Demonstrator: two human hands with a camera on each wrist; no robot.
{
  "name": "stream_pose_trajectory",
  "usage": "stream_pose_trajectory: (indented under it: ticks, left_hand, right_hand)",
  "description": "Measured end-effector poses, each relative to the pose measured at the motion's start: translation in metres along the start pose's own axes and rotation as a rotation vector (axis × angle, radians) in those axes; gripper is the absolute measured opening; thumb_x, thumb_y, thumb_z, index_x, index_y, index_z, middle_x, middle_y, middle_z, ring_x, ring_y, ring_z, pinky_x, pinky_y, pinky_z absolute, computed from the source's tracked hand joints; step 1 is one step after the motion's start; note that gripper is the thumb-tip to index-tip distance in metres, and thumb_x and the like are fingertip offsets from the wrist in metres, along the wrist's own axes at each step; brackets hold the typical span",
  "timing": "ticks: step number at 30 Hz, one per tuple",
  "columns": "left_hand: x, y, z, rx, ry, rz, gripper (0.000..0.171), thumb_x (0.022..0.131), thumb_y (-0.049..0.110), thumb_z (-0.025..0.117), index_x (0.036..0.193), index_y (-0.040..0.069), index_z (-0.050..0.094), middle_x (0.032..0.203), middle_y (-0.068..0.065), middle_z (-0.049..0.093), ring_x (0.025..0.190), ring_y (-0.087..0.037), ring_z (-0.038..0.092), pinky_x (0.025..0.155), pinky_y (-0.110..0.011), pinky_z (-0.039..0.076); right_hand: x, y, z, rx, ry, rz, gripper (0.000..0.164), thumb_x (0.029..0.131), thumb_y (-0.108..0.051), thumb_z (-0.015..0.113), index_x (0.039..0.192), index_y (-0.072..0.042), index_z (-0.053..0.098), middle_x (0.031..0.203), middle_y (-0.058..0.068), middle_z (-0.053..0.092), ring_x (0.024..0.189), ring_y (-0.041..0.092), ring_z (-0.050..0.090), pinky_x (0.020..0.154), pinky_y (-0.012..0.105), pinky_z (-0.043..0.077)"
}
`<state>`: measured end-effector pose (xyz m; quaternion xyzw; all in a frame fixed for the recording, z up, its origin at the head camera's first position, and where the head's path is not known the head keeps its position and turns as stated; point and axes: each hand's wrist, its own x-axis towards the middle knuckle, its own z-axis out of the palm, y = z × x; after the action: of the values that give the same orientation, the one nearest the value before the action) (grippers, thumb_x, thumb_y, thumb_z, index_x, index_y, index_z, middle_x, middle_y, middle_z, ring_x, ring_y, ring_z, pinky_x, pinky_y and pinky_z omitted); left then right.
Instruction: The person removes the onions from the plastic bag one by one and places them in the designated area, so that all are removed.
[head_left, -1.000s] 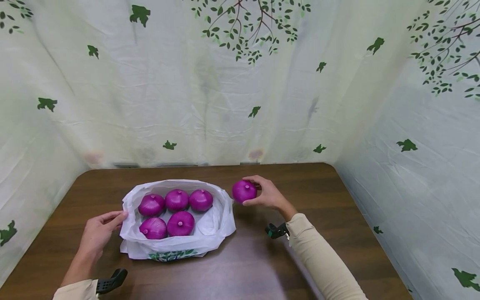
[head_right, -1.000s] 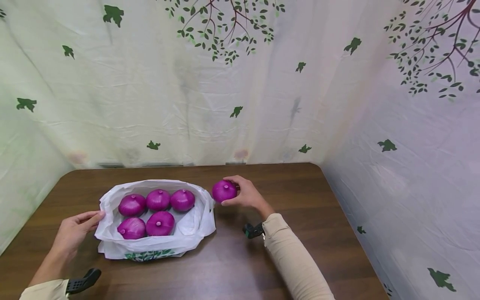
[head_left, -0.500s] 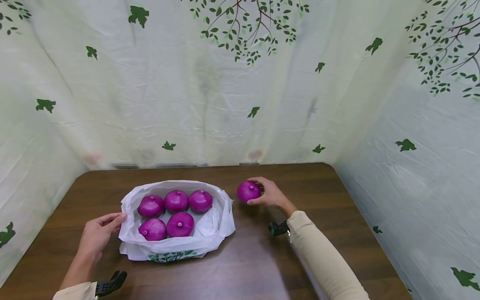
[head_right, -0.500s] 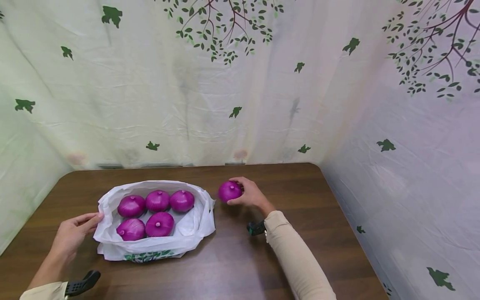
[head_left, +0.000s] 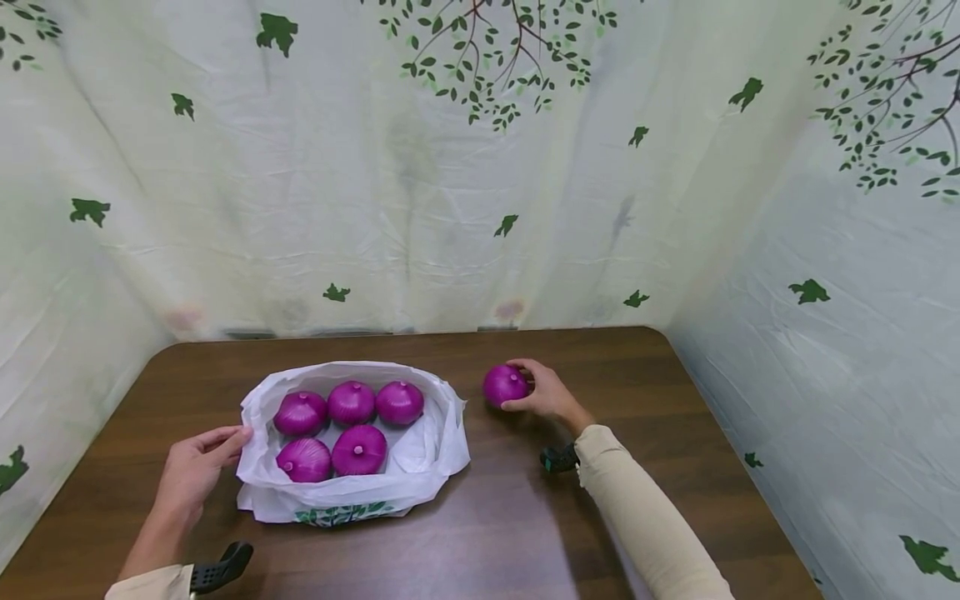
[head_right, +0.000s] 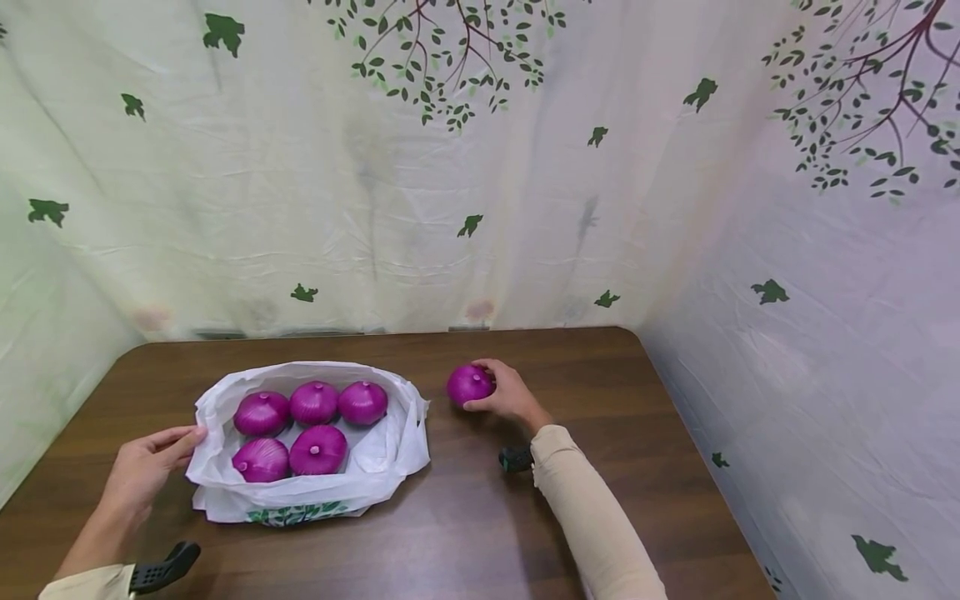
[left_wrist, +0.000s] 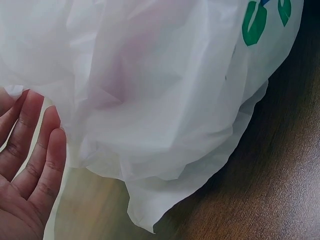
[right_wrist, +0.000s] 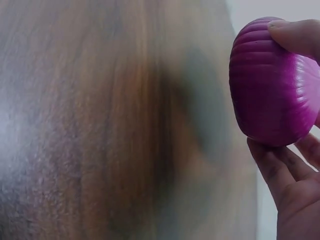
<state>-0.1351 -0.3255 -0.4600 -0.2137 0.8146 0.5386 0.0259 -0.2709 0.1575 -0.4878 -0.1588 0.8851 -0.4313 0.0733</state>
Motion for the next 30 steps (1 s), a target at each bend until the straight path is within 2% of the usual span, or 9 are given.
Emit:
stream_pose_trajectory:
  ticks: [5,11,18,24,30]
  left_hand:
    - [0.001,0.000,0.000,-0.005,-0.001,0.008,0.071,0.088,0.051,0.064,0.126,-0.008,0.056,0.097,0.003,0.064,0.073,0.000,0.057,0.099,-0.069,0.029]
    - [0.001,0.000,0.000,0.000,-0.005,-0.007,0.071,0.088,0.051,0.064,0.127,-0.007,0.055,0.104,-0.005,0.063,0.076,-0.003,0.057,0.099,-0.069,0.028]
    - [0.001,-0.001,0.000,-0.004,-0.004,-0.006,0.071,0.088,0.051,0.064,0.127,-0.008,0.055,0.103,-0.002,0.063,0.074,-0.001,0.057,0.099,-0.068,0.029]
    - [0.001,0.000,0.001,0.008,-0.001,-0.019,0.073,0.089,0.052,0.062,0.130,-0.008,0.053,0.114,-0.016,0.060,0.077,-0.004,0.057,0.099,-0.069,0.029]
    - [0.000,0.002,0.001,0.018,-0.008,-0.033,0.074,0.089,0.053,0.060,0.132,-0.007,0.051,0.128,-0.027,0.051,0.084,-0.011,0.058,0.099,-0.071,0.027]
  right_hand:
    - [-0.002,0.008,0.002,0.031,0.035,0.010,0.070,0.073,-0.015,0.085,0.133,-0.004,0.051,0.131,0.017,0.054,0.118,0.036,0.053,0.095,0.049,0.047]
    - [-0.004,0.017,0.004,0.048,0.061,0.011,0.070,0.072,-0.014,0.085,0.132,-0.002,0.052,0.128,0.018,0.056,0.118,0.036,0.053,0.095,0.050,0.046]
    - [-0.006,0.022,0.006,0.062,0.078,0.035,0.070,0.072,-0.014,0.085,0.133,-0.003,0.052,0.127,0.018,0.057,0.117,0.035,0.054,0.095,0.050,0.046]
    - [-0.006,0.024,0.006,0.087,0.079,0.053,0.070,0.074,-0.016,0.084,0.135,-0.005,0.051,0.129,0.018,0.056,0.119,0.035,0.053,0.095,0.051,0.046]
    - [-0.007,0.024,0.006,0.108,0.080,0.049,0.072,0.074,-0.017,0.085,0.136,-0.006,0.051,0.129,0.018,0.055,0.119,0.035,0.052,0.095,0.052,0.045]
